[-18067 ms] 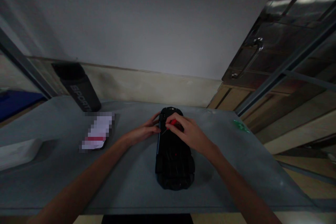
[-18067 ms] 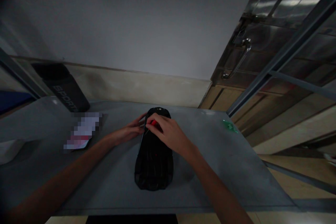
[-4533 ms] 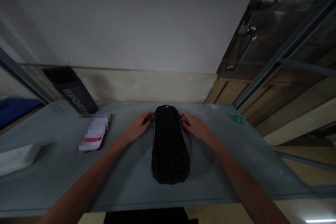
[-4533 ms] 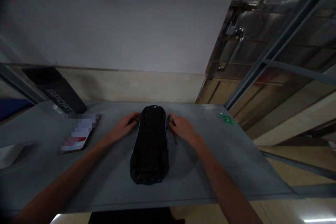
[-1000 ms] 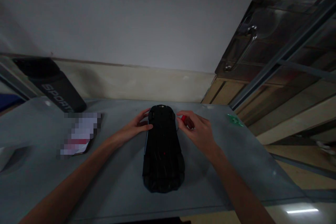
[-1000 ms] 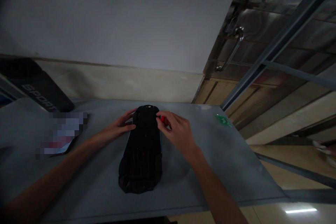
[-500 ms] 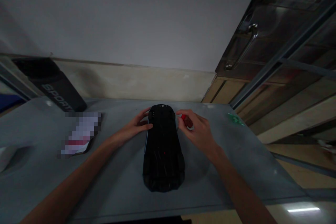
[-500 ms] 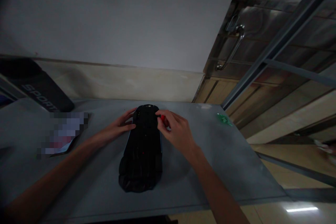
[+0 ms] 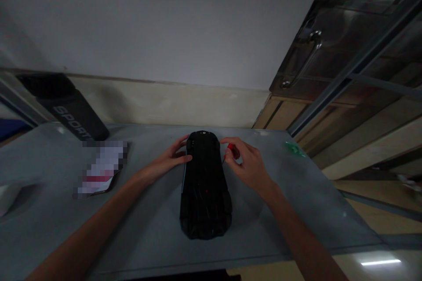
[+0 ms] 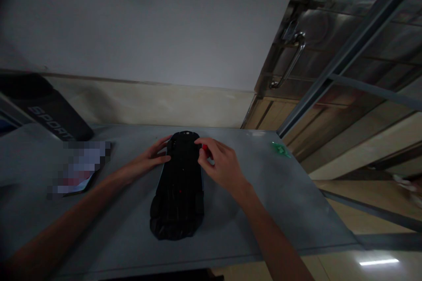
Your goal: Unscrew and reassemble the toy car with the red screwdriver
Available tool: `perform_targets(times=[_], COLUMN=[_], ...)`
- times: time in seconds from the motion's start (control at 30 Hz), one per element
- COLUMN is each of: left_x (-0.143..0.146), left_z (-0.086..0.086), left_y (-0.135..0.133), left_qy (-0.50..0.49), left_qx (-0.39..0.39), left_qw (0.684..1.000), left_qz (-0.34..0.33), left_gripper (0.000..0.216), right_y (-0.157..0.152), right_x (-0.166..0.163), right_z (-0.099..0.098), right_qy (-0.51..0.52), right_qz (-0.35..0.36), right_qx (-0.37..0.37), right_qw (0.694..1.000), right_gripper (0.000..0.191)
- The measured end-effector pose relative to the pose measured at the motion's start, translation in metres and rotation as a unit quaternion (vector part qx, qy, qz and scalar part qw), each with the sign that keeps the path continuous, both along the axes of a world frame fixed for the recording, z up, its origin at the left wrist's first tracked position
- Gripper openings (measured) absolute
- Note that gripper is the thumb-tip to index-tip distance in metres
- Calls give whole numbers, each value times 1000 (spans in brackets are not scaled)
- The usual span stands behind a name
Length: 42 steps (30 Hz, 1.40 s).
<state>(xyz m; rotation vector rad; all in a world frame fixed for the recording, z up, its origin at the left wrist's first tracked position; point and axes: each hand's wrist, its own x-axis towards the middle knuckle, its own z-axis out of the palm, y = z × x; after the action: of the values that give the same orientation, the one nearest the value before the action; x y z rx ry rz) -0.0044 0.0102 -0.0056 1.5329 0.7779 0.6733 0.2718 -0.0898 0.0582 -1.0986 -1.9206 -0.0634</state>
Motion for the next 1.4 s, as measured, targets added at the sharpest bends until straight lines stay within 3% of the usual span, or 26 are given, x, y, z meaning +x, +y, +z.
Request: perform_targets(times=[0.27,0.5,0.7,0.9,1.17,1.4], left_x=[0,1,2,1,0,1], left_z=[-3,4,1,1,2,1], left_y=[1,-2,0,0,-1,-1], left_qy=[8,4,5,6,17,8], left_qx=[5,-6,3,-7,7,14], left_qw=[1000,1000,1000,1000,1000,1000], left_qz=[13,9,8,12,14,8], left_gripper=[91,91,90,90,92,87], right_y=[4,1,4,4,4,2], right_x=[-3,-1,-3,0,-2,-2], right_z=[-4,-2,-4,-4,-6,-4], right_qy=[-4,-9,4,-5,-4,-1], right_qz=[-15,-5,-47,5,-25,-5], right_qx=[30,-1,7,-19,-23,-34], right_qw=[999,1000,999,1000,999,999], right_gripper=[13,28,16,28,21,32])
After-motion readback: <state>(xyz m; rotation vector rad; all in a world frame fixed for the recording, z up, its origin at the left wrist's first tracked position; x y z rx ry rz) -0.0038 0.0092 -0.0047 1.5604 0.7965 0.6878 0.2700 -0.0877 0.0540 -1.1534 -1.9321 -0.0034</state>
